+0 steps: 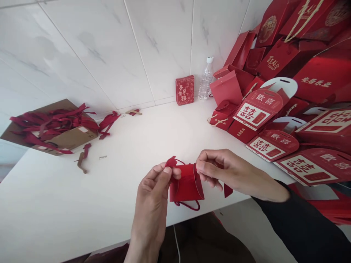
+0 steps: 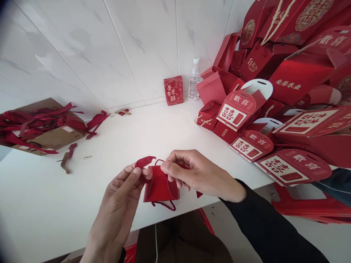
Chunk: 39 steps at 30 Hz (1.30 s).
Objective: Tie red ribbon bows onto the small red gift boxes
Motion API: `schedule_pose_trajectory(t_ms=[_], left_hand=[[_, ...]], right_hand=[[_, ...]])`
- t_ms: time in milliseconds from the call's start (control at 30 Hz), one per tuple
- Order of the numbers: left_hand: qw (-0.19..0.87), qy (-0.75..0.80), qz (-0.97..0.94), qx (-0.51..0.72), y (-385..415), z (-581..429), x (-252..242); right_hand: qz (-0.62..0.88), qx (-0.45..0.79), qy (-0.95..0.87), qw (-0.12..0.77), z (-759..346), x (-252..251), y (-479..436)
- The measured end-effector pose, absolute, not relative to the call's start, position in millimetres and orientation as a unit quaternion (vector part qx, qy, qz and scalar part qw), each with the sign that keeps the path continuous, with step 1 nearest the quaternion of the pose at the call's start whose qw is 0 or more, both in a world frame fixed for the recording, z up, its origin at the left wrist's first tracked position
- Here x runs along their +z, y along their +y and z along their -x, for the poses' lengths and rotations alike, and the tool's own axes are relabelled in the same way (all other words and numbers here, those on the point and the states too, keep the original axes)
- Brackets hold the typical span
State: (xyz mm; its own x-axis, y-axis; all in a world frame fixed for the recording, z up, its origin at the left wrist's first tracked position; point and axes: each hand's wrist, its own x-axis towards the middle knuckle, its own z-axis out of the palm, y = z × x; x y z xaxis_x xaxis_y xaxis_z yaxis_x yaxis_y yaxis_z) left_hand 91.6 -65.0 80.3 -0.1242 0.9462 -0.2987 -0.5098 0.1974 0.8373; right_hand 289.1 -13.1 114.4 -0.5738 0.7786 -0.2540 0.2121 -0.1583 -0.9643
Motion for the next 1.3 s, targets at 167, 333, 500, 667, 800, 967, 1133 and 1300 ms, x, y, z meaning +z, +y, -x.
schedule_pose_trajectory(t_ms=[167, 333, 500, 667, 800, 967, 1133, 1300], left_hand=[[0.554, 0.527, -0.385, 0.517, -61.2, -97.8, 86.7], [0.562, 0.518, -0.495, 0.413, -57.4, -105.3, 85.5], [0.566, 0.554, -0.398, 0.463, -52.6, -104.2, 72.0], [0.588, 0.526, -0.372, 0.488, -54.4, -101.1, 67.9], [0.592, 0.516, -0.371, 0.495, -54.9, -99.1, 70.8], [0.606, 0.485, -0.420, 0.471, -52.9, -89.5, 73.7], [0.343, 0.564, -0.584, 0.472, -54.0, -82.6, 63.5], [0.061, 0.529, -0.678, 0.506, -55.7, -91.0, 44.0]], right_hand=[[0.348, 0.653, -0.642, 0.199, -279.2, 127.3, 6.4], [0.344, 0.598, -0.703, 0.170, -270.0, 144.9, 13.4], [0.334, 0.519, -0.741, 0.263, -273.1, 133.2, 16.1], [0.353, 0.473, -0.784, 0.193, -279.7, 106.5, 13.8], [0.381, 0.470, -0.765, 0.219, -283.4, 111.8, 5.0], [0.370, 0.467, -0.769, 0.229, -283.8, 114.8, -1.3], [0.376, 0.481, -0.767, 0.195, -274.0, 98.0, -0.2], [0.373, 0.517, -0.749, 0.183, -265.7, 89.4, 5.6]])
